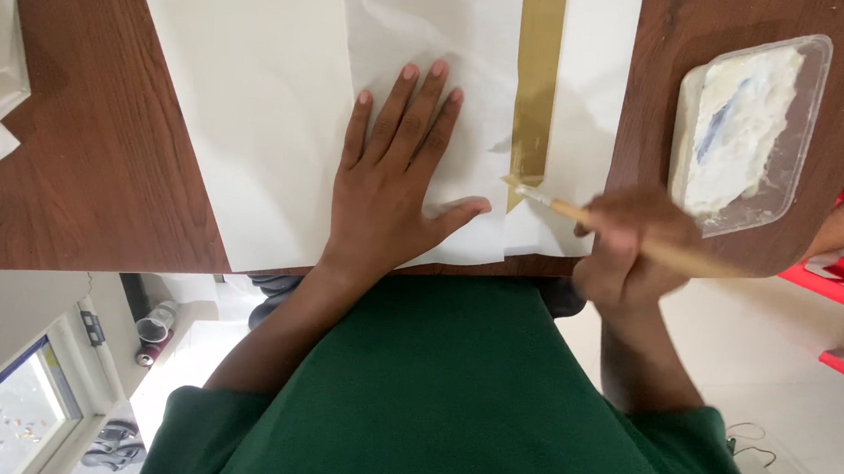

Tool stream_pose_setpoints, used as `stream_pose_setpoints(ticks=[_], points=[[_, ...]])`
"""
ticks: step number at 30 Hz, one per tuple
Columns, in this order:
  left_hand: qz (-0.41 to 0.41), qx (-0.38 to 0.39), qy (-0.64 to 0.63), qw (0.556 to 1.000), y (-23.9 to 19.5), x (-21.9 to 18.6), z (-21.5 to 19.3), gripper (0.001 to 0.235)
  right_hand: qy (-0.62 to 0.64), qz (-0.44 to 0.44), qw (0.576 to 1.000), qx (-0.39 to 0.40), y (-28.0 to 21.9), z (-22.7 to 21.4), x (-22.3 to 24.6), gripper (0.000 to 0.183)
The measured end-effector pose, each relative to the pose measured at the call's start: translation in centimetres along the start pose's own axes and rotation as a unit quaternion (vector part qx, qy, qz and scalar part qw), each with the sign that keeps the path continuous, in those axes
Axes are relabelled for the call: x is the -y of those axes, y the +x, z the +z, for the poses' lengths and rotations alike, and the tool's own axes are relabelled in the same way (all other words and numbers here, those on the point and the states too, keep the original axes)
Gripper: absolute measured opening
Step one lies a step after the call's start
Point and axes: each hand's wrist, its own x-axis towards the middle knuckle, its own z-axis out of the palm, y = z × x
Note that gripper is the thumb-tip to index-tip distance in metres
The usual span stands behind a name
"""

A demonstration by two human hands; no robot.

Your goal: Applying glue to paper sheets and folding them to assemble bags

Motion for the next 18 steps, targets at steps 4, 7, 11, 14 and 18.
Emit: stream_pose_setpoints(ticks=[4, 7, 11, 14, 18], points=[[-0.001, -0.01, -0.001, 1.0, -0.1, 0.1, 0.2, 0.094, -0.021, 0.179, 0.969, 0.168, 6.8, 1.1, 1.5, 0.045], [-0.004, -0.01, 0.006, 1.0, -0.2, 0.0, 0.4, 0.094, -0.089, 0.036, 0.973, 0.208, 8.6, 2.7, -1.5, 0.032], [-0.005, -0.015, 0.0, 1.0, -0.2, 0.0, 0.2, 0.094, -0.12, 0.005, 0.978, 0.171, 10.1, 3.8, -2.4, 0.031], [-0.004, -0.017, 0.005, 1.0, 0.0, 0.0, 0.3, 0.094, -0.133, -0.02, 0.982, 0.131, 9.6, 3.4, -2.0, 0.032], [-0.002, -0.006, 0.008, 1.0, 0.0, 0.1, 0.4, 0.095, 0.026, -0.036, 0.998, -0.041, 4.5, 2.1, -4.5, 0.03]])
